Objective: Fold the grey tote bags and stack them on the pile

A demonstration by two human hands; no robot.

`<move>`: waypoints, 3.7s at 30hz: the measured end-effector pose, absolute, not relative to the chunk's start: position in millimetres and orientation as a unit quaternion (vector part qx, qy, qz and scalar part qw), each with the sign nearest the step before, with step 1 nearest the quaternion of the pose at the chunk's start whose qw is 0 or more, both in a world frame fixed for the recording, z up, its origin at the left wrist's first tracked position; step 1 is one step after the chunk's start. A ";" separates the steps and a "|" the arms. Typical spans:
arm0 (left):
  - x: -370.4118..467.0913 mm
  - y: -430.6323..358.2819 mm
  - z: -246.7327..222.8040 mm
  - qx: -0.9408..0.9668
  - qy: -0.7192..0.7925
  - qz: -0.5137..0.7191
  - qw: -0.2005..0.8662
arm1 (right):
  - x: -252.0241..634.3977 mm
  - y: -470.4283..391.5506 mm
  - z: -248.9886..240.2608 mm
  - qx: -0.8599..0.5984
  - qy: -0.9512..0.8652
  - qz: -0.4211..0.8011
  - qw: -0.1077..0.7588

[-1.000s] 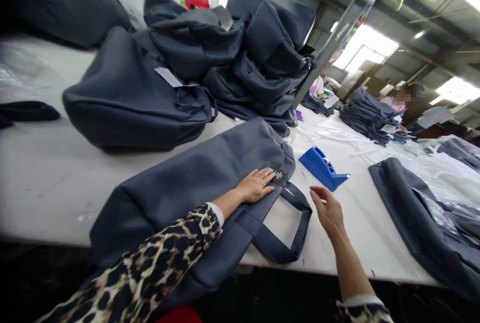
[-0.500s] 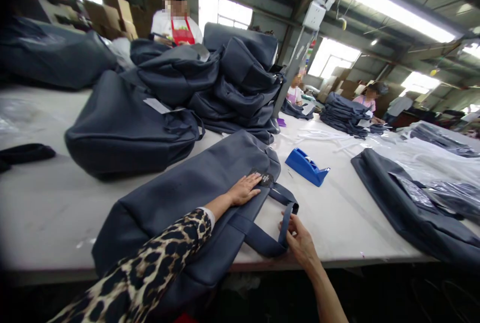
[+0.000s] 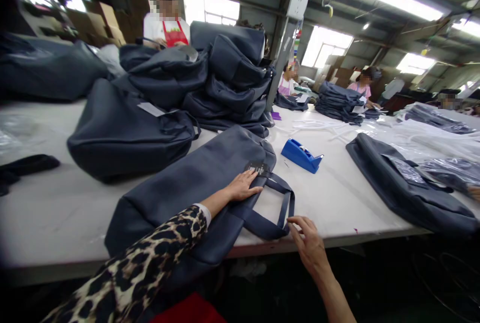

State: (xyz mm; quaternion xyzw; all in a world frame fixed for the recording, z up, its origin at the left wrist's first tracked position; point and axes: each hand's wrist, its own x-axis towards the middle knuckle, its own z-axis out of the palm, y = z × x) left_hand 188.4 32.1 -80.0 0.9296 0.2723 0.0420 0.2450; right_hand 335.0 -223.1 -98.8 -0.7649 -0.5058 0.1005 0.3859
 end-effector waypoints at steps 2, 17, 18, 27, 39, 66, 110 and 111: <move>181.8 28.8 -72.9 0.922 0.281 0.048 0.260 | 330.1 -235.7 -103.1 -0.781 -0.459 0.095 0.412; 140.7 -71.5 -46.9 0.943 0.313 -0.022 0.106 | 284.5 -210.0 -113.0 -0.715 -0.402 0.210 0.532; 140.4 -66.6 -40.3 0.942 0.312 -0.022 0.119 | 285.6 -206.8 -111.4 -0.714 -0.404 0.214 0.530; 102.3 -3.2 9.3 0.928 0.341 0.021 0.150 | 288.6 -164.7 -110.3 -0.692 -0.313 0.306 0.574; 127.0 -83.5 -61.4 0.934 0.351 -0.024 0.067 | 270.1 -183.0 -107.8 -0.604 -0.247 0.389 0.650; 32.6 -15.3 87.4 0.954 0.283 -0.076 0.055 | 142.7 -182.9 -65.7 -0.487 -0.209 0.447 0.721; -36.0 67.0 175.4 0.908 0.291 0.064 0.295 | 181.6 -21.6 7.1 -0.557 -0.760 -0.127 0.310; -37.0 67.1 176.1 0.907 0.291 0.065 0.299 | 182.9 -20.9 6.0 -0.559 -0.766 -0.115 0.295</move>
